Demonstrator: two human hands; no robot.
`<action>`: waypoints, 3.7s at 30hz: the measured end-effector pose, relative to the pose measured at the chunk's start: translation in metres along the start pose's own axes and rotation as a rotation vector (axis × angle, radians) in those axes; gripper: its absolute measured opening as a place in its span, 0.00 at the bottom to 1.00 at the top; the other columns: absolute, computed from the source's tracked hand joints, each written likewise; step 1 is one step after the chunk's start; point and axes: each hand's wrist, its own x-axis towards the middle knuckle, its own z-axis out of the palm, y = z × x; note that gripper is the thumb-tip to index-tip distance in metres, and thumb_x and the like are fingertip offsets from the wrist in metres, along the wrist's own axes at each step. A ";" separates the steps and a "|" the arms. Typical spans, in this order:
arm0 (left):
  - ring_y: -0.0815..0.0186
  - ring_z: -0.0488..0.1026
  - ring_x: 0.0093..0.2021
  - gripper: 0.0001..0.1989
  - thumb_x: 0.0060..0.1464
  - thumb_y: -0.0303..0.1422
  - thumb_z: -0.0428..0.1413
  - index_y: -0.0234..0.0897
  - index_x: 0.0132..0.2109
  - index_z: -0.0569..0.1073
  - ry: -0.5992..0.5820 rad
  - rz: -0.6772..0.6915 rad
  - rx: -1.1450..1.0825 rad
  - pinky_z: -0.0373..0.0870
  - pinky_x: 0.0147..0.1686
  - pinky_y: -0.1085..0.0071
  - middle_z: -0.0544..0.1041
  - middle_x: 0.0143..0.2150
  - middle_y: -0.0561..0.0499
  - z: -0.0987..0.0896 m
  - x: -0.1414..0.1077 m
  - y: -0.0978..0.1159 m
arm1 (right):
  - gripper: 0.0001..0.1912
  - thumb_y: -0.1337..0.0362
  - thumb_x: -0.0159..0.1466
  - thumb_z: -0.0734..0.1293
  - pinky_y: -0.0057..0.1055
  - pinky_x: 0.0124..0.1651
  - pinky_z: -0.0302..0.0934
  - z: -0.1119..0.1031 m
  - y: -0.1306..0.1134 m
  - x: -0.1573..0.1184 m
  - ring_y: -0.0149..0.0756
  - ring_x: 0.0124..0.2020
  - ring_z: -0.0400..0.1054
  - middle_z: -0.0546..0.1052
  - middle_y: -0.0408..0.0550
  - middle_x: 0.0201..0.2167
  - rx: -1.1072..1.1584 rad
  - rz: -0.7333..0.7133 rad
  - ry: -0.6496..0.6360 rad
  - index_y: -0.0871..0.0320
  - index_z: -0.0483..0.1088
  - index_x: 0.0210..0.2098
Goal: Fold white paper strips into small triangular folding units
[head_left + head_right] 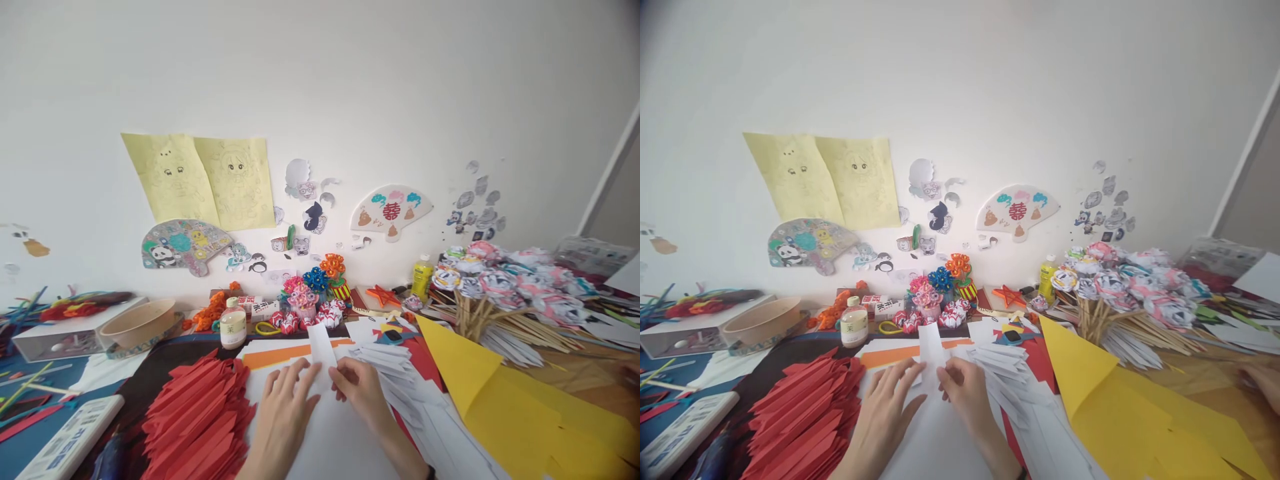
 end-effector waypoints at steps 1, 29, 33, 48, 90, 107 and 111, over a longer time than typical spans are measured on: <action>0.58 0.70 0.44 0.19 0.58 0.25 0.48 0.45 0.55 0.66 -0.021 0.077 0.087 0.62 0.45 0.61 0.73 0.49 0.46 -0.002 0.000 -0.001 | 0.21 0.48 0.60 0.64 0.26 0.23 0.58 -0.001 -0.001 0.000 0.31 0.18 0.65 0.71 0.45 0.18 -0.016 -0.005 0.002 0.60 0.67 0.23; 0.62 0.71 0.35 0.10 0.55 0.41 0.54 0.38 0.35 0.73 0.136 -0.467 -0.529 0.66 0.34 0.68 0.76 0.34 0.49 0.010 0.004 0.006 | 0.17 0.55 0.54 0.71 0.32 0.30 0.65 0.011 -0.010 -0.006 0.39 0.26 0.71 0.78 0.53 0.30 0.309 0.024 -0.090 0.63 0.75 0.35; 0.63 0.70 0.34 0.10 0.55 0.40 0.54 0.38 0.32 0.72 0.128 -0.477 -0.550 0.65 0.33 0.70 0.75 0.31 0.51 0.010 0.002 0.005 | 0.18 0.55 0.53 0.72 0.32 0.31 0.65 0.011 -0.010 -0.006 0.39 0.27 0.71 0.78 0.53 0.31 0.332 0.033 -0.119 0.63 0.76 0.36; 0.63 0.69 0.33 0.12 0.53 0.42 0.55 0.38 0.29 0.72 0.048 -0.510 -0.548 0.63 0.34 0.71 0.76 0.29 0.53 0.007 0.005 0.004 | 0.14 0.56 0.58 0.68 0.27 0.26 0.62 0.009 -0.003 -0.005 0.34 0.23 0.69 0.77 0.51 0.25 0.267 -0.001 -0.178 0.63 0.77 0.31; 0.69 0.64 0.25 0.18 0.59 0.42 0.48 0.36 0.26 0.67 -0.014 -0.533 -0.655 0.60 0.27 0.77 0.69 0.23 0.54 -0.002 0.007 0.015 | 0.15 0.56 0.57 0.69 0.25 0.25 0.58 0.011 -0.009 -0.009 0.30 0.21 0.64 0.70 0.45 0.19 0.215 0.030 -0.172 0.65 0.72 0.27; 0.70 0.59 0.23 0.18 0.59 0.42 0.48 0.37 0.25 0.61 -0.057 -0.505 -0.699 0.56 0.25 0.78 0.62 0.21 0.56 0.013 0.002 0.022 | 0.19 0.52 0.53 0.70 0.24 0.21 0.52 0.016 -0.006 -0.007 0.26 0.18 0.57 0.68 0.43 0.19 0.272 0.071 -0.079 0.64 0.71 0.26; 0.70 0.60 0.23 0.19 0.60 0.43 0.46 0.37 0.25 0.63 -0.066 -0.491 -0.684 0.57 0.25 0.77 0.63 0.21 0.56 0.015 0.001 0.022 | 0.21 0.48 0.55 0.68 0.25 0.23 0.54 0.016 -0.002 -0.002 0.28 0.19 0.59 0.67 0.43 0.19 0.260 0.042 -0.110 0.64 0.69 0.26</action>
